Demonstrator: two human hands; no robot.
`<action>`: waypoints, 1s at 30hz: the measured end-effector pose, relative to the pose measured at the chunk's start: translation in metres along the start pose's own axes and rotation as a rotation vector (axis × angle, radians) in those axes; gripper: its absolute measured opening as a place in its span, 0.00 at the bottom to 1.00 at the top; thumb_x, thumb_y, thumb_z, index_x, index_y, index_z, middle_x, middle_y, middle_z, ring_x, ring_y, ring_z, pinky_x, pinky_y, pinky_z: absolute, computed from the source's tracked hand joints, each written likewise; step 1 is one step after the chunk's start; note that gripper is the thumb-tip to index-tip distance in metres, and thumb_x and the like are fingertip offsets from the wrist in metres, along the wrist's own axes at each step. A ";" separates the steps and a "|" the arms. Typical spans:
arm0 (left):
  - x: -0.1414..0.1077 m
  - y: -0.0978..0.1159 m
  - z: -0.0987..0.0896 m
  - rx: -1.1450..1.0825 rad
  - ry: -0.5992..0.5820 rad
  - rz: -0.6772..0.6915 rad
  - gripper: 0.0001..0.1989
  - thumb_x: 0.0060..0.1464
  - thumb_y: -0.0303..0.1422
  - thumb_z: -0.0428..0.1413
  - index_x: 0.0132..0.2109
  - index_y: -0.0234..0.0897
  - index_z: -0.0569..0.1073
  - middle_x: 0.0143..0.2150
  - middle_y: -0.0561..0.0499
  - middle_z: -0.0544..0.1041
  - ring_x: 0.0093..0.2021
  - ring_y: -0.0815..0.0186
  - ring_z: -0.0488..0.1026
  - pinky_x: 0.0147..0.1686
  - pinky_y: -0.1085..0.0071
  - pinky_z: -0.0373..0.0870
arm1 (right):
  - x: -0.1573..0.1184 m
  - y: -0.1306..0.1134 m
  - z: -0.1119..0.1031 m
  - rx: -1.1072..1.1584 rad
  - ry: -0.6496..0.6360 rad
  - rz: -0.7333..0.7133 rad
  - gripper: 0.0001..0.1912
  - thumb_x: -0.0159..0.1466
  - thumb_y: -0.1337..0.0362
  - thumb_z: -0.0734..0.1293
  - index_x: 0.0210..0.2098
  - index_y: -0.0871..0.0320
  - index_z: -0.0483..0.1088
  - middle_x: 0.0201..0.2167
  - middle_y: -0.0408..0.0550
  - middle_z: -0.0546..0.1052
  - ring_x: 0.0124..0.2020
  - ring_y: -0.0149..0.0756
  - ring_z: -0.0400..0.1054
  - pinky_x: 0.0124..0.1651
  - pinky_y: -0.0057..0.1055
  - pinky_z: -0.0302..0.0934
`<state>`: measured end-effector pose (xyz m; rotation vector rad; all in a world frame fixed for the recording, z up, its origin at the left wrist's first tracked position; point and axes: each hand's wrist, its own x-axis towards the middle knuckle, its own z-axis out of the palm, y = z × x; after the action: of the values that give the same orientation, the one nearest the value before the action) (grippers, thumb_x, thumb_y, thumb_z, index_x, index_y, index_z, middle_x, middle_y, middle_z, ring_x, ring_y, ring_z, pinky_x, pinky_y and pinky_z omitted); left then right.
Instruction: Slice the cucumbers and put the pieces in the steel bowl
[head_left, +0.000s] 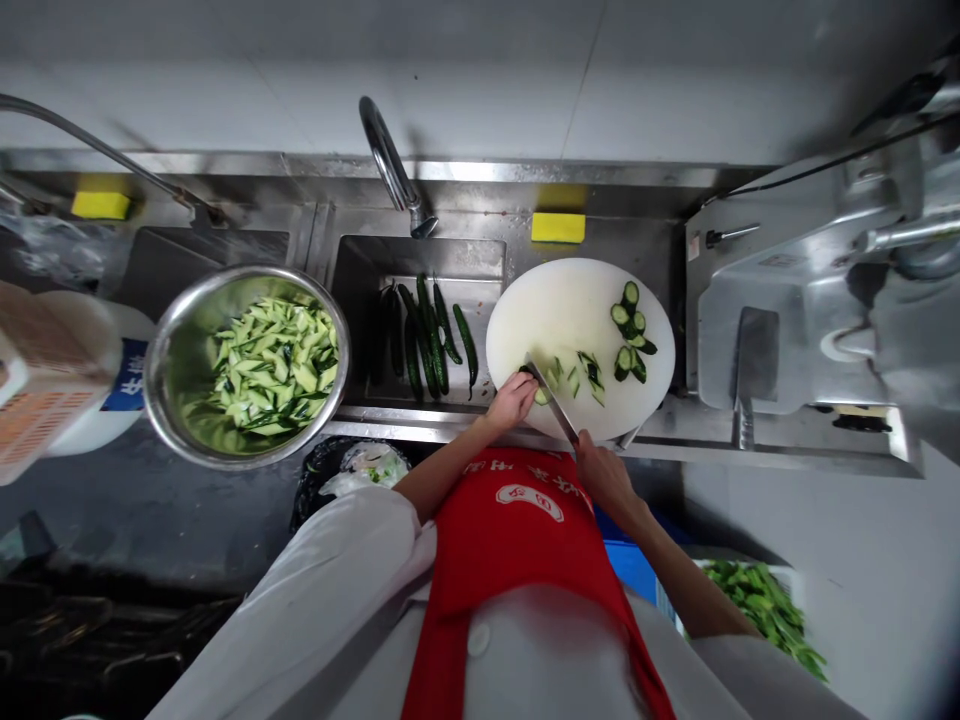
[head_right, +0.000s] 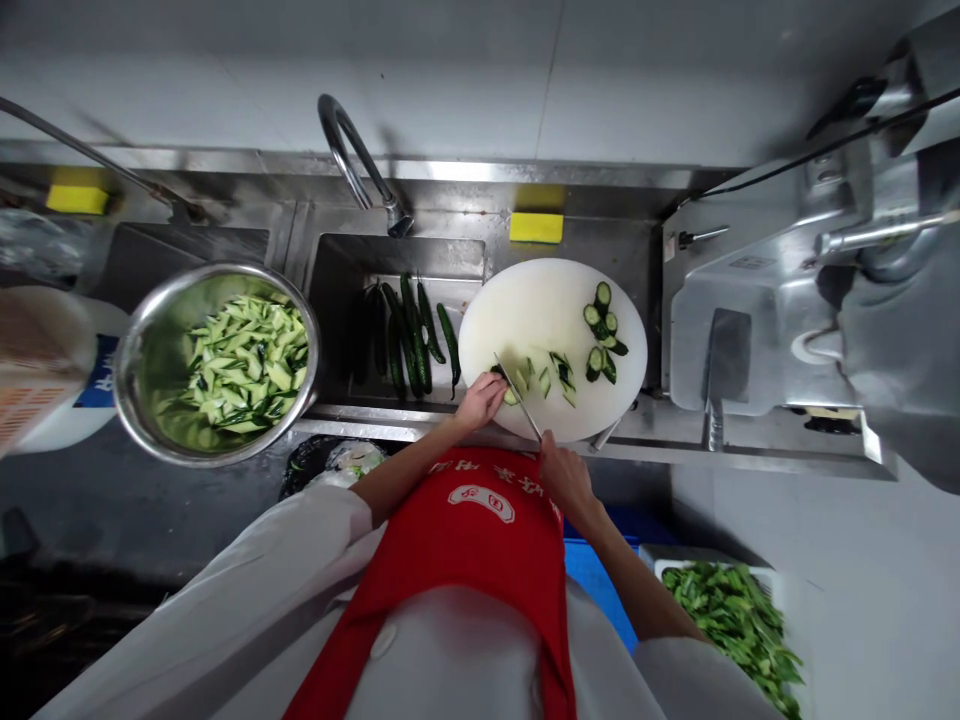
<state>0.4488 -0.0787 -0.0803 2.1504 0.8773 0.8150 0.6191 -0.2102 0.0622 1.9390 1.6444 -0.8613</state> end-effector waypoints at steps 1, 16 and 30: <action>0.000 0.000 0.000 0.000 0.003 0.001 0.12 0.68 0.31 0.46 0.47 0.34 0.73 0.46 0.42 0.72 0.49 0.62 0.69 0.52 0.62 0.71 | 0.000 0.000 0.001 0.002 0.002 -0.004 0.13 0.74 0.64 0.48 0.51 0.58 0.58 0.34 0.54 0.79 0.38 0.44 0.77 0.35 0.30 0.56; -0.006 -0.012 -0.002 -0.009 -0.001 0.016 0.13 0.68 0.33 0.45 0.48 0.38 0.74 0.45 0.45 0.72 0.48 0.63 0.70 0.50 0.64 0.72 | -0.002 0.000 0.000 -0.001 -0.034 0.006 0.12 0.73 0.65 0.50 0.52 0.60 0.59 0.33 0.54 0.78 0.37 0.42 0.77 0.35 0.30 0.57; -0.009 -0.015 0.003 -0.052 0.038 0.023 0.14 0.69 0.34 0.44 0.48 0.35 0.74 0.45 0.42 0.73 0.49 0.62 0.70 0.51 0.61 0.73 | -0.002 -0.001 0.001 0.031 -0.037 -0.023 0.12 0.72 0.66 0.51 0.52 0.59 0.59 0.33 0.53 0.78 0.37 0.42 0.77 0.37 0.30 0.58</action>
<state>0.4404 -0.0781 -0.0962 2.1096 0.8423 0.8838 0.6173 -0.2115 0.0631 1.9166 1.6450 -0.9307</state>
